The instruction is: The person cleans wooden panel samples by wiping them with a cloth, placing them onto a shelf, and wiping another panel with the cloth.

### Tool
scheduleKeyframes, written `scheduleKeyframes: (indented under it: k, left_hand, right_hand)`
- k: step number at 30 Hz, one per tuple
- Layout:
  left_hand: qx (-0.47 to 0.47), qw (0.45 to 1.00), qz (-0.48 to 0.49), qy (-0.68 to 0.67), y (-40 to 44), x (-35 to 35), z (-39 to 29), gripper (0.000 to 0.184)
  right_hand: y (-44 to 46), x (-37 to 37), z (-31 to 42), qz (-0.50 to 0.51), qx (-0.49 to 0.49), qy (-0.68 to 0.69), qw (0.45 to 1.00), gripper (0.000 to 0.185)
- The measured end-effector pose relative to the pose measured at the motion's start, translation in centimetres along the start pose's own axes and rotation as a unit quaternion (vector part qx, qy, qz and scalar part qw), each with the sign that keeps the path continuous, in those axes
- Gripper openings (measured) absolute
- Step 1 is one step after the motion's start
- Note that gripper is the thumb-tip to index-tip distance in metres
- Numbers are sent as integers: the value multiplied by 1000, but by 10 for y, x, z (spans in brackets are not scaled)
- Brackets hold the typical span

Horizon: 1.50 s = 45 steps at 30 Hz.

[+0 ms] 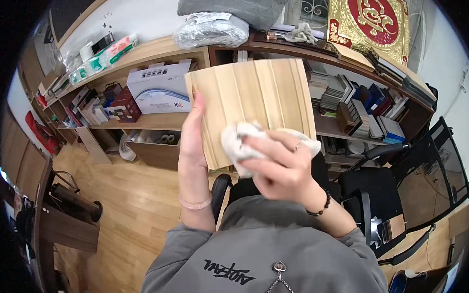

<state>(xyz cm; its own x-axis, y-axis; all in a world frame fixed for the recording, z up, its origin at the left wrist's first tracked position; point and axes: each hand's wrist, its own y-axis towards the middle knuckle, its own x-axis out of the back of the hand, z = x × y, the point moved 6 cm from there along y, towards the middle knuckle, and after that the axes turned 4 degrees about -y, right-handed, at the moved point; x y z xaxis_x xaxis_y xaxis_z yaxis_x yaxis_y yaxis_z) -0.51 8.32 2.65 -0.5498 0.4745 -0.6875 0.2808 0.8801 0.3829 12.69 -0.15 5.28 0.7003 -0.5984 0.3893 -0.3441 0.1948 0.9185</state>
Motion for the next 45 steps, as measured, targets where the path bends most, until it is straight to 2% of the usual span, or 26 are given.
scheduleKeyframes:
  k: [3, 5, 7, 8, 11, 12, 14, 16, 19, 21, 22, 25, 29, 31, 32, 36, 38, 39, 42, 44, 45]
  left_hand:
    - [-15, 1000, -3, -8, -3, -2, -10, 55]
    - [-12, 1000, -1, -17, -8, -8, -7, 55]
    - [29, 997, -27, 65, -12, -17, 6, 54]
    - [45, 993, -40, 106, -12, -18, 10, 54]
    - [50, 997, -28, 57, -7, -16, 16, 54]
    - [53, 998, -24, 33, -7, -15, 15, 53]
    - [42, 999, -3, -5, -5, -18, 8, 52]
    - [36, 995, 38, -80, -8, -22, 3, 49]
    - [36, 999, 9, -3, -14, -16, 4, 51]
    - [32, 999, 0, 33, -14, -16, 6, 52]
    - [29, 999, -7, 33, -14, -16, 6, 52]
    - [22, 999, -23, 35, -11, -10, 2, 52]
    - [35, 999, -6, -22, -14, -6, -2, 52]
    - [15, 1000, -8, -5, -19, -18, -3, 52]
    - [1, 1000, -6, 2, -19, -22, -4, 52]
    - [-10, 1000, -20, -3, -14, -14, -5, 52]
    - [-16, 1000, -17, -2, -12, -11, -12, 52]
    - [-19, 1000, -16, -3, -12, -9, -15, 52]
    - [-9, 1000, -18, 7, -16, -7, -11, 52]
    - [-6, 1000, -9, 23, -14, -11, -6, 52]
    - [-7, 1000, -7, 21, -12, -15, -3, 52]
  right_hand:
    - [-3, 7, 3, 123, 70, 121, 983, 34]
    - [27, 18, -24, 43, 35, 46, 997, 32]
    - [58, 33, -50, -69, 12, -28, 997, 28]
    - [57, 35, -49, -68, 15, -30, 997, 28]
    - [43, 28, -38, 20, 5, -106, 994, 27]
    - [29, 29, -27, 19, 8, -103, 994, 27]
    - [-1, 24, 1, 96, 95, 28, 990, 26]
    - [6, 31, -7, 108, 77, 46, 990, 26]
    - [27, 33, -31, 122, 35, 66, 990, 25]
    - [41, 59, -60, -110, -79, -60, 989, 24]
    - [35, 61, -56, -112, -77, -61, 989, 24]
    - [-1, 38, -17, 98, 54, 26, 993, 26]
    - [4, 43, -21, 129, 41, 83, 987, 25]
    - [30, 62, -45, -25, 1, -42, 999, 23]
    - [30, 64, -46, -24, 1, -45, 999, 23]
    - [25, 60, -36, 11, 27, -90, 996, 22]
    - [-5, 40, -11, 191, 46, 104, 975, 23]
    - [-4, 39, -13, 193, 46, 106, 974, 23]
    - [5, 48, -39, 118, -24, 103, 987, 23]
    - [20, 62, -60, -39, -88, 7, 995, 23]
    - [20, 61, -60, -40, -85, 5, 996, 23]
